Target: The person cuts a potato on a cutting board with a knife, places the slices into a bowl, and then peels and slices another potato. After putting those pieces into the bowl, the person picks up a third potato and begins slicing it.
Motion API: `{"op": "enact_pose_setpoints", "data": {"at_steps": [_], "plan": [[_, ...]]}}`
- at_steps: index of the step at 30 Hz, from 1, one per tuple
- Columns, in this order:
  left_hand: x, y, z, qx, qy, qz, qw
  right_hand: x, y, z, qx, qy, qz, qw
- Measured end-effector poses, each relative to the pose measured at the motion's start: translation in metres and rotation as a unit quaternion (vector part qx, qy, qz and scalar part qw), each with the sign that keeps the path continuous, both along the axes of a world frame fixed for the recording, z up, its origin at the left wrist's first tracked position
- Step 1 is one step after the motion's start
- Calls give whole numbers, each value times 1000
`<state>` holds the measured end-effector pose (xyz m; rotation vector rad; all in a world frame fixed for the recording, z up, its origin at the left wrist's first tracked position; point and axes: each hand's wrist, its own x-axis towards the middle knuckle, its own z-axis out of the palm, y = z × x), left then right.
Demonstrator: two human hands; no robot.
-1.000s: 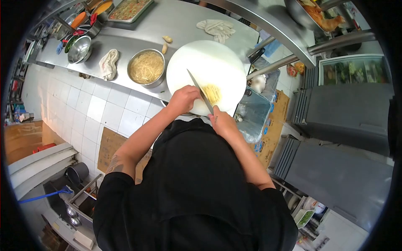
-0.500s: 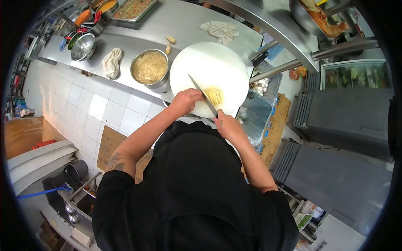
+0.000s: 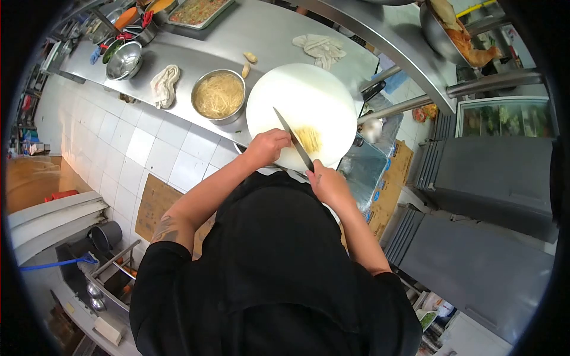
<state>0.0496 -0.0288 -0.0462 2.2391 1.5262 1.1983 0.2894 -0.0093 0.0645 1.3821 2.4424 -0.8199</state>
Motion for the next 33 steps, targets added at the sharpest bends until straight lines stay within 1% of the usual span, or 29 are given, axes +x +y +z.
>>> {"op": "enact_pose_setpoints", "data": {"at_steps": [2, 4, 7, 9, 12, 13, 14, 16, 19, 22, 25, 28, 30, 33], "plan": [[4, 0, -1, 7, -6, 1, 1000, 3, -1, -8, -10, -8, -9, 1000], [3, 0, 0, 12, -14, 2, 1000, -1, 6, -12, 6, 14, 10, 1000], [2, -1, -1, 15, -11, 5, 1000, 1, 4, 11, -22, -1, -6, 1000], [3, 0, 0, 17, -14, 6, 1000, 3, 2, -19, -19, 7, -14, 1000], [7, -6, 5, 16, -3, 32, 999, -1, 1, -29, -10, 21, -14, 1000], [8, -7, 6, 18, 11, 46, 999, -2, -1, -27, 1, 28, -16, 999], [8, -5, 6, 20, 13, 40, 999, -4, 0, -24, 3, 29, -23, 999], [11, -5, 3, 22, -12, 55, 998, -3, 0, -17, -13, 11, -11, 1000], [12, -6, 0, 16, -8, 65, 998, -2, -5, 2, -12, -10, -14, 1000], [13, -5, 1, 10, -11, 69, 997, -3, -6, -13, -17, 9, -11, 1000], [14, -6, 4, 2, -16, 74, 997, -3, -1, -6, 3, 0, -2, 1000], [12, -7, 7, 2, -21, 71, 997, -4, -5, 10, -21, -13, -5, 1000], [13, -7, 9, -4, -26, 64, 998, 0, -3, -16, -14, -5, -5, 1000], [10, -9, 5, -8, -32, 63, 997, -2, -3, -5, -7, 6, 1, 1000]]}}
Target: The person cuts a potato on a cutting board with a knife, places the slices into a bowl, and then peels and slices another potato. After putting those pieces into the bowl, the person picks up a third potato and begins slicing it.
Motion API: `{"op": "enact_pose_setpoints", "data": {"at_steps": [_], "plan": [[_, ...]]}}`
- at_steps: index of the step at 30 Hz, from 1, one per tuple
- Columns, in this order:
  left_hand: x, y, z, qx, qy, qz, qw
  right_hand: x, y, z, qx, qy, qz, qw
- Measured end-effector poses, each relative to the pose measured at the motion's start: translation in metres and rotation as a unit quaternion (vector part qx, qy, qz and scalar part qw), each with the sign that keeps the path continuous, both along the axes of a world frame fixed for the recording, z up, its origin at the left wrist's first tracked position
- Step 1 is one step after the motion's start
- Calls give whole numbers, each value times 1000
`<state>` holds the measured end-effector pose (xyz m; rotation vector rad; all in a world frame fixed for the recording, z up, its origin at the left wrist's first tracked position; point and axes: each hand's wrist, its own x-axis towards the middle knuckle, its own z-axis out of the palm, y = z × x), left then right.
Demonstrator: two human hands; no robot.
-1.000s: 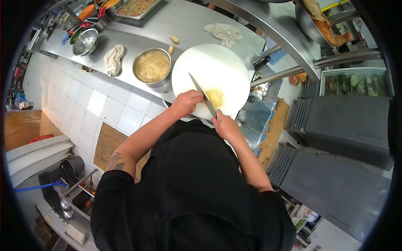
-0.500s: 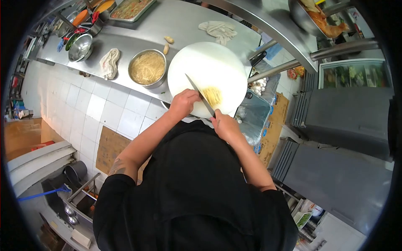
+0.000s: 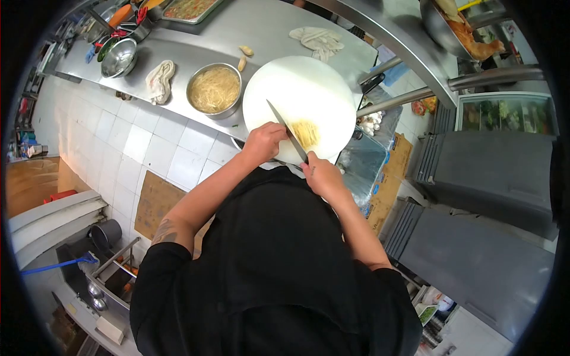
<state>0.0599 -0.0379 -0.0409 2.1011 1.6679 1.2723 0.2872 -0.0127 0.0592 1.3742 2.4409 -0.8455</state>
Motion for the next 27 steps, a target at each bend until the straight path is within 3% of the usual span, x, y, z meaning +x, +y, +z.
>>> {"op": "enact_pose_setpoints", "data": {"at_steps": [5, 10, 12, 16, 20, 25, 27], "plan": [[-1, 2, 5, -25, 2, -11, 1000, 1, 0, -11, -2, 22, 3, 1000], [-4, 2, 5, -10, 1, -15, 1000, -3, 0, 14, -18, -3, -10, 1000], [-4, 2, 5, -16, 0, -21, 1000, 1, 2, -11, -19, 6, -13, 1000], [-5, 2, 10, -25, -1, -22, 999, -2, 4, 8, -25, 14, -14, 999], [-4, 4, 11, -28, 4, -31, 999, 2, 2, -13, -18, 30, -14, 999], [-7, 0, 12, -40, 2, -29, 999, -1, 4, 5, -42, 1, -14, 999], [-8, 1, 10, -40, 6, -32, 999, 3, 3, -18, -32, 20, -16, 999]]}}
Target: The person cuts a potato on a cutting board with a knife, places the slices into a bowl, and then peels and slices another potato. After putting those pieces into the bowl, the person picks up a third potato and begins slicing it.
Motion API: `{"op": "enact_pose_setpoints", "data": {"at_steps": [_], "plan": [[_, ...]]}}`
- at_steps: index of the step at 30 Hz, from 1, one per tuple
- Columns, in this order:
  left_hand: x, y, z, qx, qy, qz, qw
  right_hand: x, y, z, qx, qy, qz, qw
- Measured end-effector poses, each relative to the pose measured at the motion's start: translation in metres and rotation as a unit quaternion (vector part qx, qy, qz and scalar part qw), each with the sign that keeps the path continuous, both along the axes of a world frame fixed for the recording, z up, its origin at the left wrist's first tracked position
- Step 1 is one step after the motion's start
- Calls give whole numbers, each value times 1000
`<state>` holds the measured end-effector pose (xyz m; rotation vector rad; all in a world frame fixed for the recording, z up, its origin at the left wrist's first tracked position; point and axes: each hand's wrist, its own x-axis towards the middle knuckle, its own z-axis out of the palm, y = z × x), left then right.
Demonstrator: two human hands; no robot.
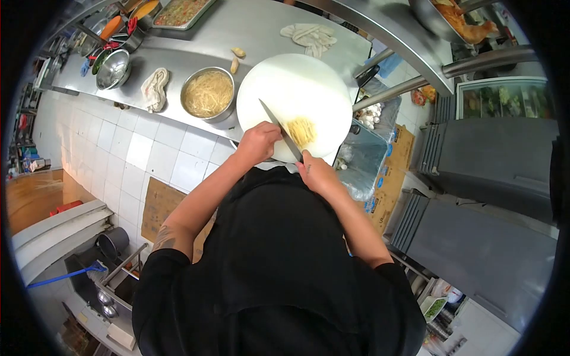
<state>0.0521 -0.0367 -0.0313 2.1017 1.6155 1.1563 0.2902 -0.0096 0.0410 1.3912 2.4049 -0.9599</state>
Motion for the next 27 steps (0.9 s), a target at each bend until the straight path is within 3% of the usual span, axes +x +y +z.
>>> {"op": "enact_pose_setpoints", "data": {"at_steps": [9, 13, 15, 19, 27], "plan": [[-1, 0, 11, -24, 9, -12, 1000, 1, 1, 3, 1, -1, 10, 1000], [-4, -1, 11, -44, 20, -20, 999, -4, -1, 28, -26, -9, -1, 1000], [-3, -2, 12, -46, 14, -21, 999, 1, -4, 3, -17, -3, -1, 1000], [-4, -3, 12, -56, 16, -18, 998, -4, 1, 24, -33, -7, 1, 999], [-4, -7, 14, -62, 15, -9, 998, -4, -5, 5, -15, 8, 9, 1000]]}}
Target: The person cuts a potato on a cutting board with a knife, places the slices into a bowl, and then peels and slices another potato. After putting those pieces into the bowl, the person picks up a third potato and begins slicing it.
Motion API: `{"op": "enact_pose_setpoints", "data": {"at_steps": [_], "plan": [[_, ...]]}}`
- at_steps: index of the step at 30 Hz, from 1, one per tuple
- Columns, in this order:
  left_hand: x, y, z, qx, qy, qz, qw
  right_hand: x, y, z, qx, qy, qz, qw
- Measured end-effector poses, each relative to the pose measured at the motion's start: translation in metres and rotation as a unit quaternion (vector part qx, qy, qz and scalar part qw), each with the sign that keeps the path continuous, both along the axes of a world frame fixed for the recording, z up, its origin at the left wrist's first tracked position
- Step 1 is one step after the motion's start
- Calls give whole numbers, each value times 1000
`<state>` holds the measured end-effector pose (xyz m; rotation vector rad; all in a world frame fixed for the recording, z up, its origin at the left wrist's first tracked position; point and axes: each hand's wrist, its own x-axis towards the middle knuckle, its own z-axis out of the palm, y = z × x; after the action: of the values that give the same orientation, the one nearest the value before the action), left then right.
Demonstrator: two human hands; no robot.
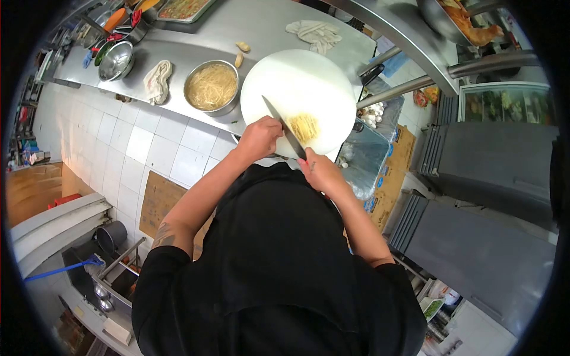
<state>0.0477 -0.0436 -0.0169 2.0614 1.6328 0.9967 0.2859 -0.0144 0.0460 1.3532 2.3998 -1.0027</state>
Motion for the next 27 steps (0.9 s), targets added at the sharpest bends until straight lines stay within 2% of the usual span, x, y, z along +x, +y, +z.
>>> {"op": "enact_pose_setpoints", "data": {"at_steps": [16, 20, 22, 27], "plan": [[-3, -22, -8, 67, -64, 40, 995, 5, 0, -2, -5, 6, -17, 1000], [2, -17, -10, 84, -65, 13, 994, 2, -3, 0, 14, 2, -10, 1000], [2, -13, -7, 55, -17, 3, 998, 1, -3, 1, 32, 0, -3, 999], [-1, -11, -6, 45, 4, -15, 999, -2, -6, 23, 37, -14, 0, 999]]}}
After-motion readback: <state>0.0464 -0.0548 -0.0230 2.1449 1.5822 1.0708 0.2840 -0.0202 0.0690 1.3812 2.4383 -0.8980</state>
